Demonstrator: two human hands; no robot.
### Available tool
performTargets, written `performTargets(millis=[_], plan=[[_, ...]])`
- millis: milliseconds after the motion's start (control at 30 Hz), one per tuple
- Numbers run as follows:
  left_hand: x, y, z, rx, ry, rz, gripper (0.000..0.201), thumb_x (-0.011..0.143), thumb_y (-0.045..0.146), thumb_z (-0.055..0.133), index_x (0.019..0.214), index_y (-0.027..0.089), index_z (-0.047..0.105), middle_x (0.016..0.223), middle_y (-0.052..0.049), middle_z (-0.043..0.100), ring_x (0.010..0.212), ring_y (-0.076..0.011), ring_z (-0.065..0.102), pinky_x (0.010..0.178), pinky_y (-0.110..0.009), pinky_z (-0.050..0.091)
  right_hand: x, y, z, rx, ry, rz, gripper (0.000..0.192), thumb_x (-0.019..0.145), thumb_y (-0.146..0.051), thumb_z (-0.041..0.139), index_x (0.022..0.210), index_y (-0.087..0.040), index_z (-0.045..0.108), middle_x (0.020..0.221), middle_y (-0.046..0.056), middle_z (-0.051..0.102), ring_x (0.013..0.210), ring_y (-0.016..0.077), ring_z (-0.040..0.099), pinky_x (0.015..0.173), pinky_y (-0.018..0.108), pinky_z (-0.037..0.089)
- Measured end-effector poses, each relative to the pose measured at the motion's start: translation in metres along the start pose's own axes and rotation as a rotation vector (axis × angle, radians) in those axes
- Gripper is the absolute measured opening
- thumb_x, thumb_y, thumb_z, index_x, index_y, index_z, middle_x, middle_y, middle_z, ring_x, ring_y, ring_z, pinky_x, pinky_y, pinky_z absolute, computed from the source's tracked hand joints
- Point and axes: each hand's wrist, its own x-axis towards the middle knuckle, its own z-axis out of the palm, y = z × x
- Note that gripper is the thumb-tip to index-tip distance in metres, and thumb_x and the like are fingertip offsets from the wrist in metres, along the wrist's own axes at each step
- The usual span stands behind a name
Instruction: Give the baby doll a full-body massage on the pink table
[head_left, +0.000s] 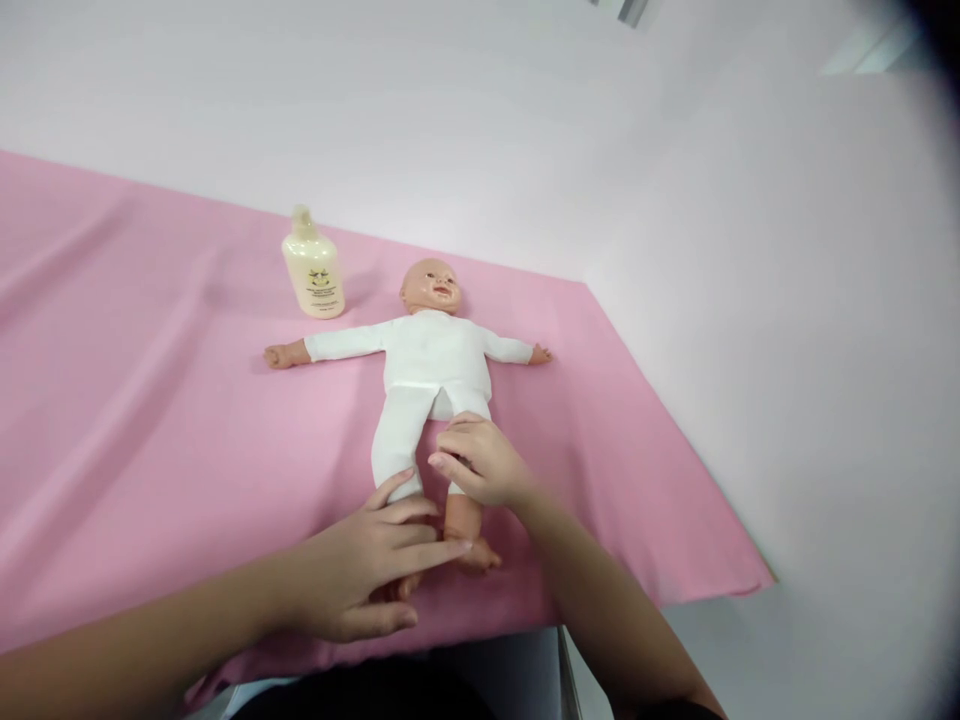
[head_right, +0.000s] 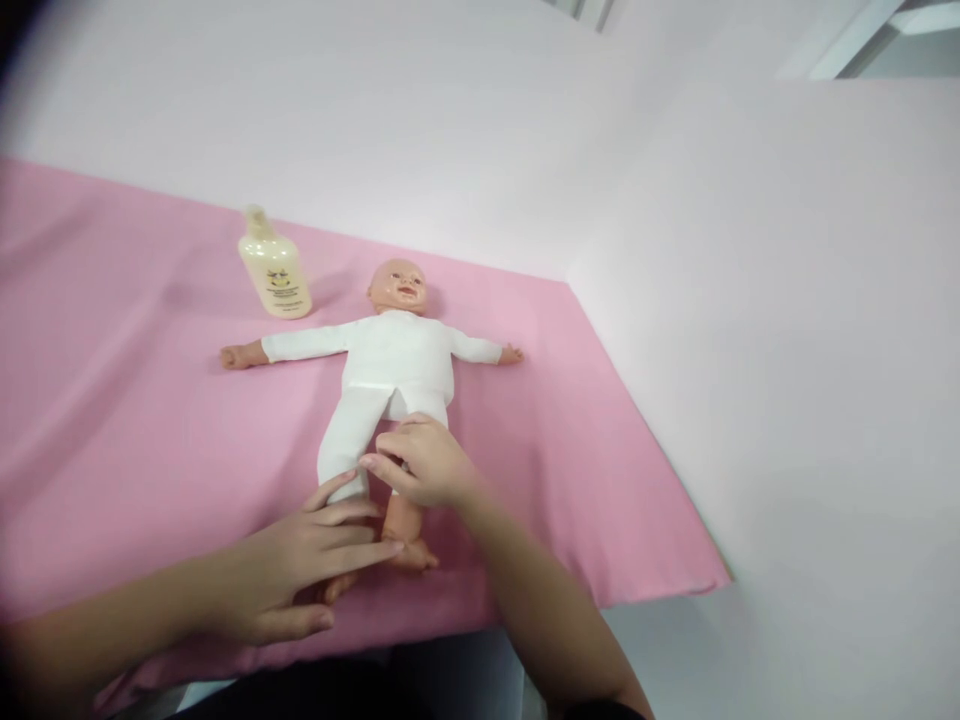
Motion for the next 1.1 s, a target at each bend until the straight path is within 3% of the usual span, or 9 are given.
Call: performTargets(millis=[133, 333, 567, 767, 933, 1100], plan=[[-0.001, -0.001, 0.002, -0.037, 0.027, 0.008, 0.063, 0.080, 0.035, 0.059, 0.139, 0.037, 0.038, 0.129, -0.002, 0.058, 0.120, -0.0285, 0.048, 0.112, -0.047, 0.012, 0.000, -0.003, 0.002, 0.041, 0.058, 0.005, 0.039, 0.095, -0.034, 0.030, 0.059, -0.019, 0.038, 0.053, -0.004, 0.043, 0.054, 0.0094, 0.037, 0.073, 0.026, 0.035], [-0.007, -0.007, 0.006, 0.062, -0.047, -0.047, 0.072, 0.083, 0.038, 0.054, 0.147, 0.032, 0.020, 0.138, -0.005, 0.050, 0.130, -0.0314, 0.037, 0.111, -0.051, 0.006, 0.000, -0.006, 0.003, 0.081, 0.117, 0.035, 0.038, 0.095, -0.033, 0.029, 0.060, -0.019, 0.036, 0.053, -0.004, 0.040, 0.053, 0.0095, 0.037, 0.071, 0.026, 0.035], [-0.004, -0.002, 0.003, -0.038, 0.059, -0.008, 0.062, 0.077, 0.038, 0.062, 0.137, 0.036, 0.042, 0.128, -0.002, 0.058, 0.120, -0.0288, 0.048, 0.112, -0.047, 0.016, 0.001, -0.006, 0.004, 0.134, 0.191, 0.088, 0.038, 0.094, -0.034, 0.030, 0.059, -0.020, 0.032, 0.052, -0.004, 0.037, 0.051, 0.0096, 0.035, 0.070, 0.026, 0.036], [-0.003, -0.002, 0.004, 0.077, 0.022, 0.017, 0.057, 0.083, 0.023, 0.053, 0.137, 0.036, 0.040, 0.128, 0.001, 0.058, 0.121, -0.0242, 0.048, 0.113, -0.044, 0.016, 0.000, -0.006, 0.008, 0.160, 0.243, 0.098, 0.039, 0.095, -0.034, 0.027, 0.059, -0.020, 0.035, 0.054, -0.003, 0.041, 0.055, 0.0110, 0.039, 0.070, 0.027, 0.038], [-0.014, -0.018, 0.014, 0.191, 0.189, 0.018, 0.055, 0.086, 0.021, 0.047, 0.140, 0.029, 0.034, 0.130, -0.003, 0.056, 0.126, -0.0242, 0.044, 0.110, -0.046, 0.027, -0.002, -0.007, 0.010, 0.192, 0.337, -0.033, 0.039, 0.096, -0.034, 0.024, 0.067, -0.019, 0.045, 0.063, 0.001, 0.053, 0.063, 0.0129, 0.047, 0.073, 0.031, 0.040], [-0.024, -0.022, 0.028, 0.059, 0.450, -0.126, 0.043, 0.089, 0.023, 0.043, 0.133, 0.025, 0.041, 0.128, -0.006, 0.057, 0.121, -0.0230, 0.050, 0.107, -0.041, 0.036, -0.002, -0.008, 0.012, 0.157, 0.440, -0.244, 0.047, 0.095, -0.046, 0.020, 0.078, -0.018, 0.053, 0.077, 0.005, 0.061, 0.075, 0.0151, 0.053, 0.082, 0.035, 0.042]])
